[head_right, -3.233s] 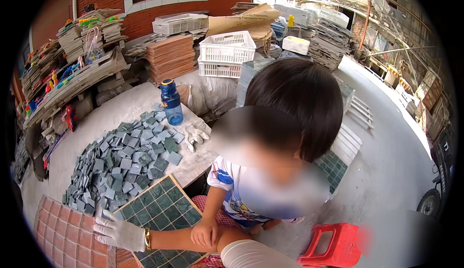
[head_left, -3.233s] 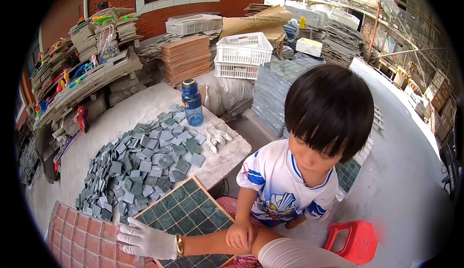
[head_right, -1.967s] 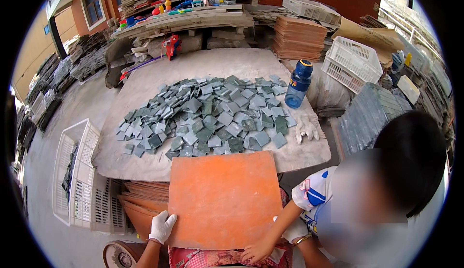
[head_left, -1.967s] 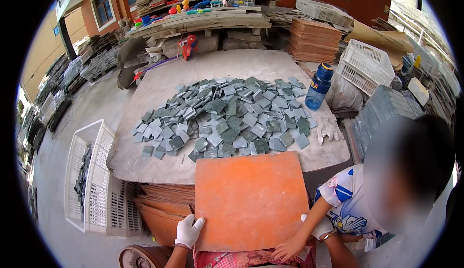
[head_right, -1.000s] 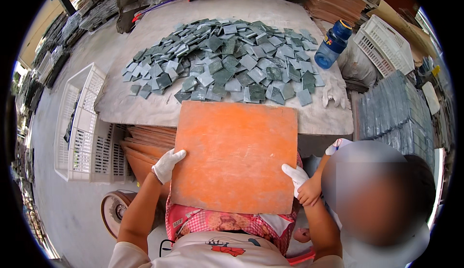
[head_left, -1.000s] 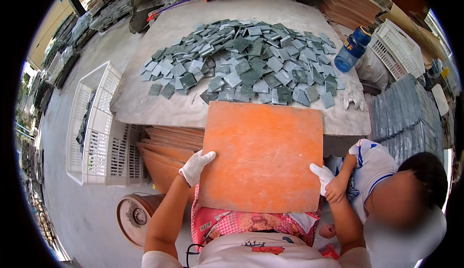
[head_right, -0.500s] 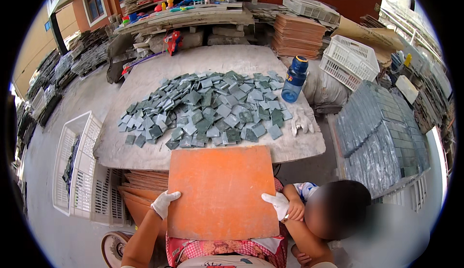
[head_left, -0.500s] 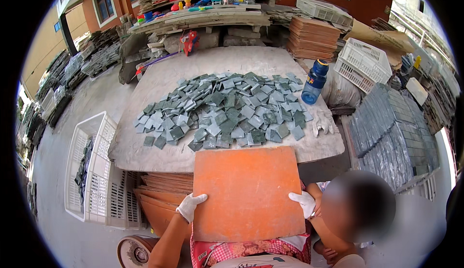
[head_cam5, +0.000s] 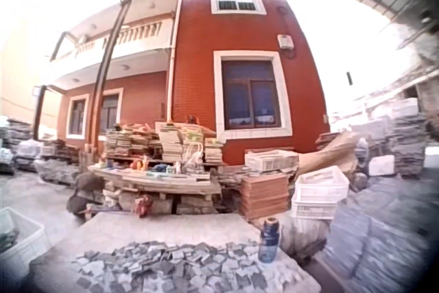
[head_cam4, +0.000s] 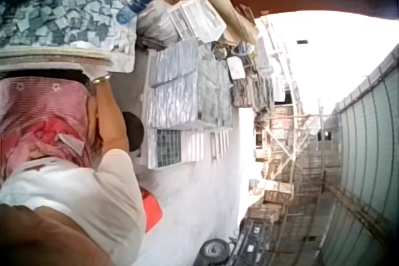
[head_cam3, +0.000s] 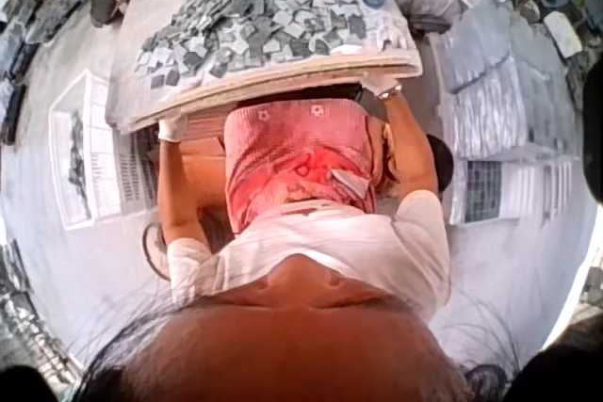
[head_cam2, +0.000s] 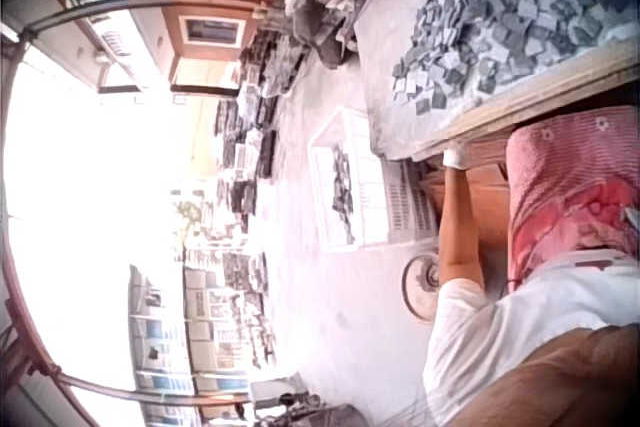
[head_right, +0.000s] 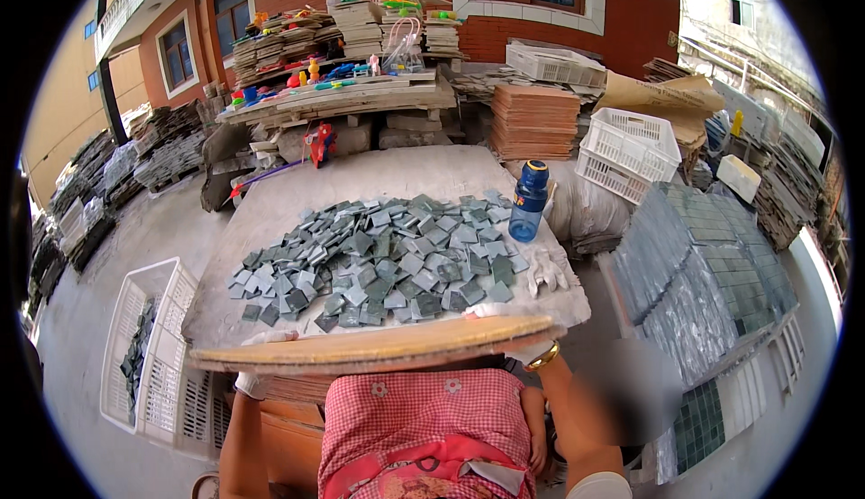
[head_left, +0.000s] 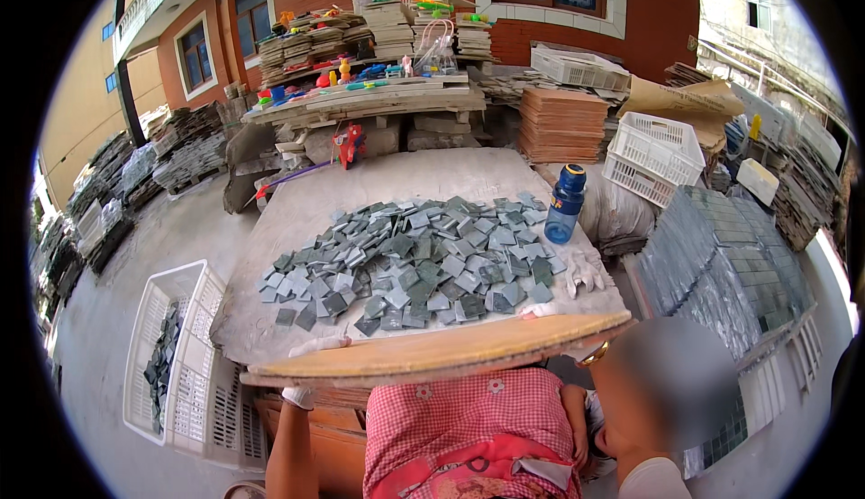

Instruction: The person places small square tiles one by one into a yellow grid frame to form a tiled sheet. They wear gloves, pick tiles from a pile on the table, and arrange them in rows. After completing one sheet, they flip it over and set it aside, then begin a new sheet.

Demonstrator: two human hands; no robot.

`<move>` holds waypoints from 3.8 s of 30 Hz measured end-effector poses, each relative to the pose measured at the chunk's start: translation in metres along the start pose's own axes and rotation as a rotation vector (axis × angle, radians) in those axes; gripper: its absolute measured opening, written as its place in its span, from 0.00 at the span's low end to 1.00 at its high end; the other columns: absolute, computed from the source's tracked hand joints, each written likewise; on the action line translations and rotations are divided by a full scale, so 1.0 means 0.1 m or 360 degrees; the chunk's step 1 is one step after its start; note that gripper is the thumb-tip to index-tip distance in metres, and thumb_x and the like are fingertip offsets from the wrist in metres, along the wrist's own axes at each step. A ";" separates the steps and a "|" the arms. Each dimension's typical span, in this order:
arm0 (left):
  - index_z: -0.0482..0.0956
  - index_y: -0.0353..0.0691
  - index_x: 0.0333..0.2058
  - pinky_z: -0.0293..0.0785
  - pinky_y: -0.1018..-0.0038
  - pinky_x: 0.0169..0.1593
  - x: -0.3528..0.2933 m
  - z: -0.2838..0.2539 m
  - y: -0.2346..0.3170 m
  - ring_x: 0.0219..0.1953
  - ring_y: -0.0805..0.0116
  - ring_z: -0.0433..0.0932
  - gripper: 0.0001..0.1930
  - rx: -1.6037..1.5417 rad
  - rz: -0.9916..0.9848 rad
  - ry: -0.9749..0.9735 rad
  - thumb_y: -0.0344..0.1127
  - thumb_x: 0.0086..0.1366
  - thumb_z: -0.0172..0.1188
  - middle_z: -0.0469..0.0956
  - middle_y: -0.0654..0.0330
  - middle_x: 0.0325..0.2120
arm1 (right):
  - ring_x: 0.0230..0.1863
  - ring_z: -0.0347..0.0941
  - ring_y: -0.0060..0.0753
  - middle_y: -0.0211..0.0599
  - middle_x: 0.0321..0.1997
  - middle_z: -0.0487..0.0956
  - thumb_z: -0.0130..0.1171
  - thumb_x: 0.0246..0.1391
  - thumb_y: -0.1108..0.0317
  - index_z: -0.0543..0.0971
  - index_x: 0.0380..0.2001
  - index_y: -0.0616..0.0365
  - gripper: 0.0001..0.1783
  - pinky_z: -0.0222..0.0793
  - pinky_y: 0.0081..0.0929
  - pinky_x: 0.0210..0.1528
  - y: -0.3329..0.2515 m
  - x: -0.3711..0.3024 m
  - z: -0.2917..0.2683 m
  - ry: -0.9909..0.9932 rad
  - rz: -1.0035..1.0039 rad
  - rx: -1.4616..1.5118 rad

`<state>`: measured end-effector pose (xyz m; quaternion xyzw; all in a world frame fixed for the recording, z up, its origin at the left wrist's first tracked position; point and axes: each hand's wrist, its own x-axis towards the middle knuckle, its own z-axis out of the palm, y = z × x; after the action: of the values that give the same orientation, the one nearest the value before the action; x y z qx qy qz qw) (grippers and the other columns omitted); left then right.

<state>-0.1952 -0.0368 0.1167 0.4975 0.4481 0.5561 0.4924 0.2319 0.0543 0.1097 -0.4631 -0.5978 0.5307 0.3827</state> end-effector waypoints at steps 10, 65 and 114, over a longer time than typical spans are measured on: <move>0.79 0.39 0.41 0.69 0.68 0.56 -0.45 -0.17 -1.53 0.51 0.55 0.74 0.15 0.1532 0.0861 0.0287 0.24 0.53 0.55 0.77 0.55 0.45 | 0.48 0.74 0.47 0.47 0.46 0.76 0.60 0.47 0.73 0.76 0.37 0.54 0.11 0.72 0.32 0.50 1.32 -0.17 0.31 0.0302 -0.1353 -0.1444; 0.73 0.31 0.46 0.67 0.70 0.55 0.12 0.11 -0.27 0.48 0.59 0.75 0.24 0.0632 0.0446 0.0442 0.20 0.45 0.57 0.78 0.52 0.41 | 0.66 0.56 0.34 0.37 0.65 0.61 0.72 0.37 0.67 0.55 0.65 0.55 0.51 0.57 0.36 0.63 0.65 -0.15 0.35 -0.0552 0.0449 0.1324; 0.61 0.41 0.60 0.47 0.60 0.65 0.55 0.57 -1.34 0.64 0.60 0.57 0.34 0.2137 0.0405 -0.0126 0.54 0.60 0.53 0.62 0.56 0.61 | 0.65 0.52 0.60 0.60 0.64 0.58 0.65 0.43 0.51 0.58 0.59 0.72 0.47 0.48 0.44 0.67 0.53 0.90 1.17 -0.0258 -0.1034 -0.1670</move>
<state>-0.1262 0.0339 -0.0036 0.7639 0.6155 0.1927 0.0239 0.1041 0.1083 0.0370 -0.3421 -0.9165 0.0560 0.1994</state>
